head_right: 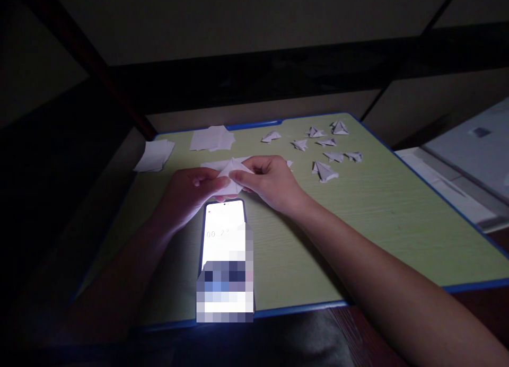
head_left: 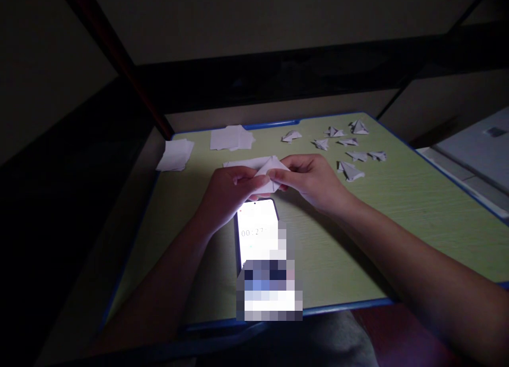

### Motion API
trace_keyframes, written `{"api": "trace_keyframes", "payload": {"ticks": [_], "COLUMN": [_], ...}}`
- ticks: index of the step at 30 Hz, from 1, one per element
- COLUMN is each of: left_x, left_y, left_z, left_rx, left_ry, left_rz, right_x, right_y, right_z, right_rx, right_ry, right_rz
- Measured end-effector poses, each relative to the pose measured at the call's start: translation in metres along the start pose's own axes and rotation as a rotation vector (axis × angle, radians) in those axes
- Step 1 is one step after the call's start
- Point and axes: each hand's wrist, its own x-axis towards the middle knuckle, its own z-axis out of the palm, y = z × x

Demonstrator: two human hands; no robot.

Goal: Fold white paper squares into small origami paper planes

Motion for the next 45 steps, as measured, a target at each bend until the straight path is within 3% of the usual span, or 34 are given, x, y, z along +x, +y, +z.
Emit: {"api": "trace_keyframes", "payload": {"ticks": [6, 13, 21, 30, 45], "left_x": [-0.004, -0.006, -0.003, -0.002, -0.005], "left_y": [0.008, 0.015, 0.012, 0.01, 0.013], "left_z": [-0.002, -0.002, 0.004, 0.002, 0.009], "left_rx": [0.036, 0.176, 0.096, 0.078, 0.26], "left_ry": [-0.081, 0.163, 0.133, 0.079, 0.173], "left_rz": [0.007, 0.15, 0.14, 0.133, 0.162], "right_x": [0.002, -0.002, -0.008, -0.007, -0.008], "right_y": [0.001, -0.006, -0.008, -0.006, -0.004], "right_z": [-0.003, 0.0, 0.006, 0.004, 0.004], "right_rx": [0.04, 0.013, 0.012, -0.024, -0.082], "right_ry": [0.05, -0.003, -0.152, -0.151, -0.146], "right_rz": [-0.036, 0.05, 0.09, 0.074, 0.07]}}
